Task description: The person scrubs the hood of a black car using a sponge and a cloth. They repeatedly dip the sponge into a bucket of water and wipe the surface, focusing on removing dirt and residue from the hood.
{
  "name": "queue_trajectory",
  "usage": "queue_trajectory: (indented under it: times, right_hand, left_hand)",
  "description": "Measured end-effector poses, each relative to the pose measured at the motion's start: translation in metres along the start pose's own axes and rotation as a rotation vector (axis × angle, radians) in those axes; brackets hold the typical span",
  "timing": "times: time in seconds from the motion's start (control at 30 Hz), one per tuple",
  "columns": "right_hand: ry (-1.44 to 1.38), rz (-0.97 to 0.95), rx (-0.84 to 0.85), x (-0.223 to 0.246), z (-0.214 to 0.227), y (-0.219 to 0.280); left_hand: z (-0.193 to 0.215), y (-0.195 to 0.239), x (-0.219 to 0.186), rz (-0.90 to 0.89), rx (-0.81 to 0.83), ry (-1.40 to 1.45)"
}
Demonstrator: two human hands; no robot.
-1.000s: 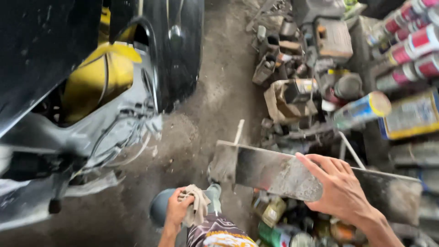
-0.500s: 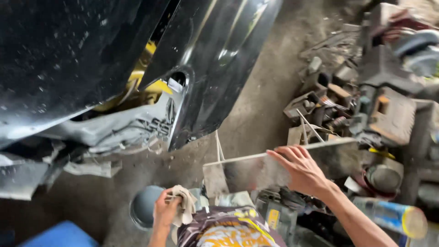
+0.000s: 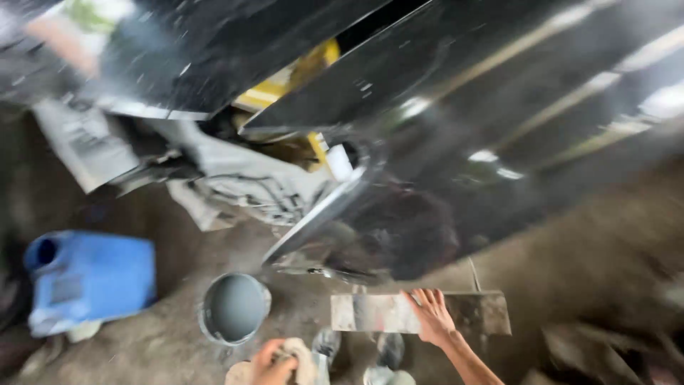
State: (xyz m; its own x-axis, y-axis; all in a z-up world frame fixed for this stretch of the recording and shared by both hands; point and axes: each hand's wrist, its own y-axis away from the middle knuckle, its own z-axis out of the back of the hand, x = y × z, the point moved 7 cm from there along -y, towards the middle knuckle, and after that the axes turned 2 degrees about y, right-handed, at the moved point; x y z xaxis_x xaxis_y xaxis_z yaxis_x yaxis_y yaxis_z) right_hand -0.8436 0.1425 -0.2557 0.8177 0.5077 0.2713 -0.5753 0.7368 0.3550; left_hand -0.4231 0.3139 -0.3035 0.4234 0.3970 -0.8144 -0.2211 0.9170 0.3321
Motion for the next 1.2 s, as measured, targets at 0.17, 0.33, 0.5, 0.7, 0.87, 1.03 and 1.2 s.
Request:
queue_trajectory:
  times: [0.17, 0.33, 0.5, 0.7, 0.87, 1.03, 1.2]
  right_hand:
    - [0.192, -0.032, 0.295, -0.049, -0.122, -0.069]
    - [0.437, -0.116, 0.135, -0.107, -0.239, -0.122]
    - [0.335, -0.270, 0.303, -0.111, -0.264, -0.133]
    - [-0.437, -0.087, 0.293, 0.003, -0.238, -0.134]
    - [-1.556, -0.295, 0.598, 0.194, -0.083, -0.058]
    - [-1.676, -0.267, 0.533, 0.325, -0.022, -0.055]
    - [-1.546, -0.334, 0.403, 0.422, -0.023, -0.107]
  left_hand:
    - [-0.043, 0.009, -0.016, 0.447, 0.117, 0.192]
    - [-0.021, 0.021, -0.060, 0.467, 0.043, 0.090]
    - [-0.018, 0.053, -0.030, 0.373, -0.005, 0.233]
    - [0.005, 0.082, -0.065, 0.518, -0.174, 0.486]
    - [0.035, 0.089, -0.093, 0.510, -0.254, 0.733]
    - [0.098, 0.095, -0.087, 0.539, -0.316, 1.035]
    - [0.201, 0.061, -0.009, 0.236, -0.364, 1.217]
